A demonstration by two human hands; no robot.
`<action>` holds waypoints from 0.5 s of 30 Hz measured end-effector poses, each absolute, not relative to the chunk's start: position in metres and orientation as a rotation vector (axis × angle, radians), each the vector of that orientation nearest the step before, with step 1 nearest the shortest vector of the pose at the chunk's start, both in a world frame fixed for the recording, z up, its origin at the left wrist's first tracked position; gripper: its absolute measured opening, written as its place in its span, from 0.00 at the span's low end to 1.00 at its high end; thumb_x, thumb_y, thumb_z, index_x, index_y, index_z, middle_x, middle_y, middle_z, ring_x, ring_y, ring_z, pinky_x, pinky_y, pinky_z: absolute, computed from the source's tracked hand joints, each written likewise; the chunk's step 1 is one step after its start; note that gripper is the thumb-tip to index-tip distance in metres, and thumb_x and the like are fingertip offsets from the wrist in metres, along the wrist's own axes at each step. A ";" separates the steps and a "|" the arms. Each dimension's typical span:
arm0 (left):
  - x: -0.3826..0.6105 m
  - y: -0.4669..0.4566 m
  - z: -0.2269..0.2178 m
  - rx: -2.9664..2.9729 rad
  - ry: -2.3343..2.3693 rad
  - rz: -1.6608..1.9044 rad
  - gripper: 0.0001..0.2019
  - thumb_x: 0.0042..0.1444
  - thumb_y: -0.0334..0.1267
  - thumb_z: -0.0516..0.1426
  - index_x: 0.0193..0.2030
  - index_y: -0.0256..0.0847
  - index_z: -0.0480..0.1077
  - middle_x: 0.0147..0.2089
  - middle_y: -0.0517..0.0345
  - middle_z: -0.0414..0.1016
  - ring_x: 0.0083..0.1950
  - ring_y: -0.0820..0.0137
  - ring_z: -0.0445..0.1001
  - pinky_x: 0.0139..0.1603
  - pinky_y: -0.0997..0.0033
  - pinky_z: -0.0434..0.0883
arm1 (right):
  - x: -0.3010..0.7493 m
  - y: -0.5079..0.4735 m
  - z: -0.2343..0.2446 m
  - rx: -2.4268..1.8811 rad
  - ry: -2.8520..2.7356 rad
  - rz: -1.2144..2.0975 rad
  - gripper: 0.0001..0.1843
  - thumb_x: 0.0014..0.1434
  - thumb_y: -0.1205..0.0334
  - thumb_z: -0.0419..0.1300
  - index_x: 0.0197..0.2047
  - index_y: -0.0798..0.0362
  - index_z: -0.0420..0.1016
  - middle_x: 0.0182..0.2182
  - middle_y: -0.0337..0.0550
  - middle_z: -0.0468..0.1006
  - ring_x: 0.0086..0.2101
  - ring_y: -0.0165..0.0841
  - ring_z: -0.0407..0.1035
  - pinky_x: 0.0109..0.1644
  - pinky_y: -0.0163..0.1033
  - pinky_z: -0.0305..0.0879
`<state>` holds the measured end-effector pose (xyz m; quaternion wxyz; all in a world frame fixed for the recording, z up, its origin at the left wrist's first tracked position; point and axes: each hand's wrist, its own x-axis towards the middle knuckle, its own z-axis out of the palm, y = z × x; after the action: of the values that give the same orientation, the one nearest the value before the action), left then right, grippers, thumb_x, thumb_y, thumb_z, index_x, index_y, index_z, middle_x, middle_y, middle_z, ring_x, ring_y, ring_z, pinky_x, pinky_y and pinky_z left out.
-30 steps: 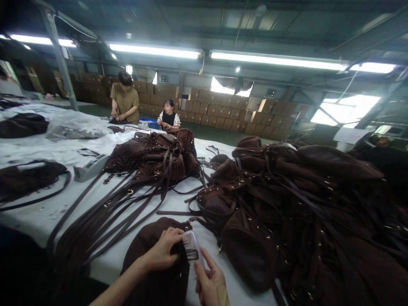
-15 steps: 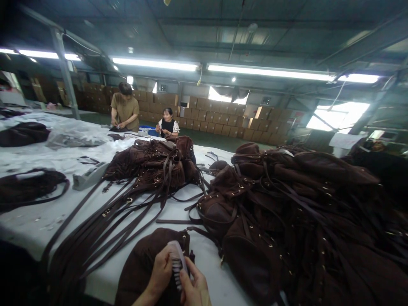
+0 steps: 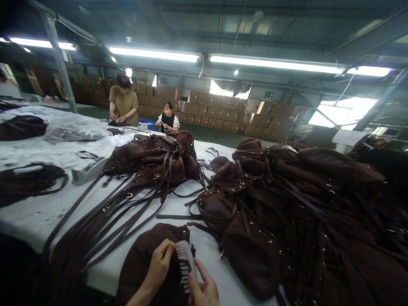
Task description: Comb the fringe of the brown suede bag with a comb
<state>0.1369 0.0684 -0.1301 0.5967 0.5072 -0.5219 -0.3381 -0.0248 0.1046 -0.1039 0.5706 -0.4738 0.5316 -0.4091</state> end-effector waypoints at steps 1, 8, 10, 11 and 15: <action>0.142 0.069 -0.126 1.177 -1.172 -0.810 0.22 0.64 0.55 0.48 0.27 0.40 0.64 0.28 0.58 0.66 0.31 0.69 0.66 0.34 0.71 0.64 | -0.024 0.104 -0.099 -1.111 1.247 -0.964 0.63 0.43 0.25 0.67 0.67 0.65 0.58 0.13 0.32 0.64 0.12 0.26 0.53 0.15 0.28 0.44; 0.181 0.084 -0.128 1.346 -0.859 -0.774 0.29 0.58 0.67 0.49 0.29 0.39 0.64 0.29 0.59 0.65 0.32 0.69 0.64 0.36 0.71 0.63 | -0.023 0.101 -0.098 -1.156 1.231 -0.891 0.69 0.42 0.20 0.62 0.70 0.65 0.51 0.13 0.32 0.64 0.11 0.25 0.49 0.13 0.27 0.41; 0.190 0.094 -0.130 1.364 -0.947 -0.804 0.28 0.59 0.66 0.50 0.29 0.39 0.64 0.29 0.59 0.65 0.32 0.69 0.64 0.36 0.71 0.63 | -0.024 0.101 -0.105 -1.170 1.244 -0.867 0.71 0.42 0.18 0.60 0.70 0.67 0.48 0.12 0.32 0.64 0.11 0.25 0.48 0.12 0.28 0.41; 0.193 0.099 -0.130 1.366 -0.956 -0.829 0.28 0.59 0.65 0.50 0.29 0.39 0.65 0.29 0.59 0.65 0.33 0.68 0.65 0.37 0.71 0.63 | -0.025 0.101 -0.108 -1.180 1.257 -0.863 0.72 0.42 0.17 0.59 0.70 0.67 0.48 0.12 0.32 0.64 0.11 0.25 0.47 0.12 0.28 0.42; 0.202 0.116 -0.123 1.345 -0.957 -0.918 0.27 0.62 0.63 0.47 0.35 0.39 0.69 0.35 0.56 0.70 0.39 0.65 0.69 0.43 0.69 0.67 | -0.031 0.097 -0.107 -1.399 1.359 -0.913 0.64 0.49 0.18 0.53 0.69 0.66 0.56 0.13 0.33 0.63 0.12 0.28 0.51 0.15 0.32 0.51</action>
<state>0.2017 0.1164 -0.1230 0.5863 0.5767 -0.4107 -0.3936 -0.0308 0.0966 -0.1075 0.4742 -0.5719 0.5554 -0.3735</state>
